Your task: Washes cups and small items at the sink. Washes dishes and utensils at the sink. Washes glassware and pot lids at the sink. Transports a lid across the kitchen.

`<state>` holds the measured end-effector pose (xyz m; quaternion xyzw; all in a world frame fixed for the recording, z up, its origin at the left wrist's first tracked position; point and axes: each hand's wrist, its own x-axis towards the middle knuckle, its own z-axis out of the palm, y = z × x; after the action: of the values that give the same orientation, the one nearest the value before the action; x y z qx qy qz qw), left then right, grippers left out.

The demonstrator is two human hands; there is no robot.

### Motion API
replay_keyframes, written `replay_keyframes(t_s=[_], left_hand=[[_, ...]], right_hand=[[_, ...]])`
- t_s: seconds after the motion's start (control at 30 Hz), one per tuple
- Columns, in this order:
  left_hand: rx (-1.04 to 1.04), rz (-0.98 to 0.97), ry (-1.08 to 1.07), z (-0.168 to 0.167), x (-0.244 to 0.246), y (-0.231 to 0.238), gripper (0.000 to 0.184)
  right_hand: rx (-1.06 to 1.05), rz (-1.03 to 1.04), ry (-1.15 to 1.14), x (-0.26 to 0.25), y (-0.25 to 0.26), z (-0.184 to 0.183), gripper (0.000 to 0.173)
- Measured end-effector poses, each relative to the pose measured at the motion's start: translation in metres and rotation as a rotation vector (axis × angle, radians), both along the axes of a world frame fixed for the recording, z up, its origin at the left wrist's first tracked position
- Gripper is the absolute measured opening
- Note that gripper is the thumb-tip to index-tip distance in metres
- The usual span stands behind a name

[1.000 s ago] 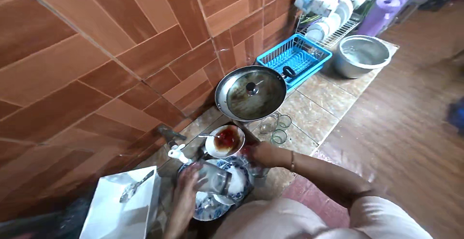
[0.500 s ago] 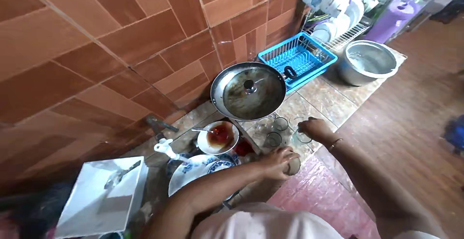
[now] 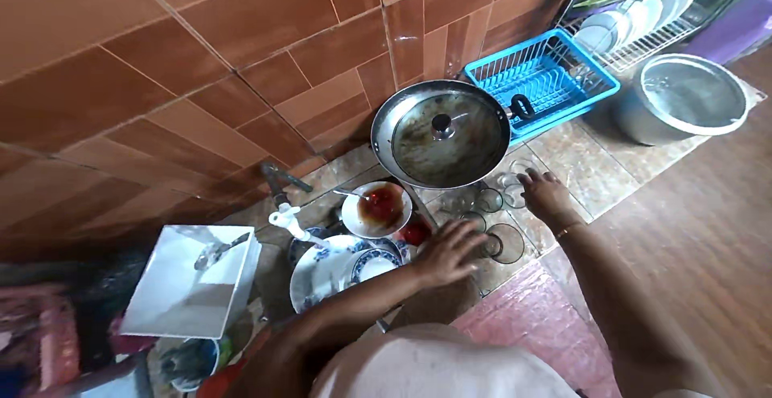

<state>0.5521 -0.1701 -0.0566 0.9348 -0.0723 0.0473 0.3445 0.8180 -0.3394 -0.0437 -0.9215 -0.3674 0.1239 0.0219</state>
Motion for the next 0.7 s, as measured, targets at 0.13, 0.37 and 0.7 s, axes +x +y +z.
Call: replay_keyframes(t_s=[0.13,0.37,0.7], left_hand=[[-0.027,0.405,0.227,-0.033,-0.046,0.085,0.054],[0.164,0.594,0.607,-0.075,-0.027,0.163,0.053],[0.052,0.643,0.768,-0.102,0.0,0.177,0.039]], right_hand=[[0.296,0.133,-0.058,-0.062,0.0,0.04,0.033],[0.143,0.393,0.492,-0.196,0.073,-0.008,0.038],[-0.297,0.278,0.517,-0.218,0.139,-0.095,0.048]])
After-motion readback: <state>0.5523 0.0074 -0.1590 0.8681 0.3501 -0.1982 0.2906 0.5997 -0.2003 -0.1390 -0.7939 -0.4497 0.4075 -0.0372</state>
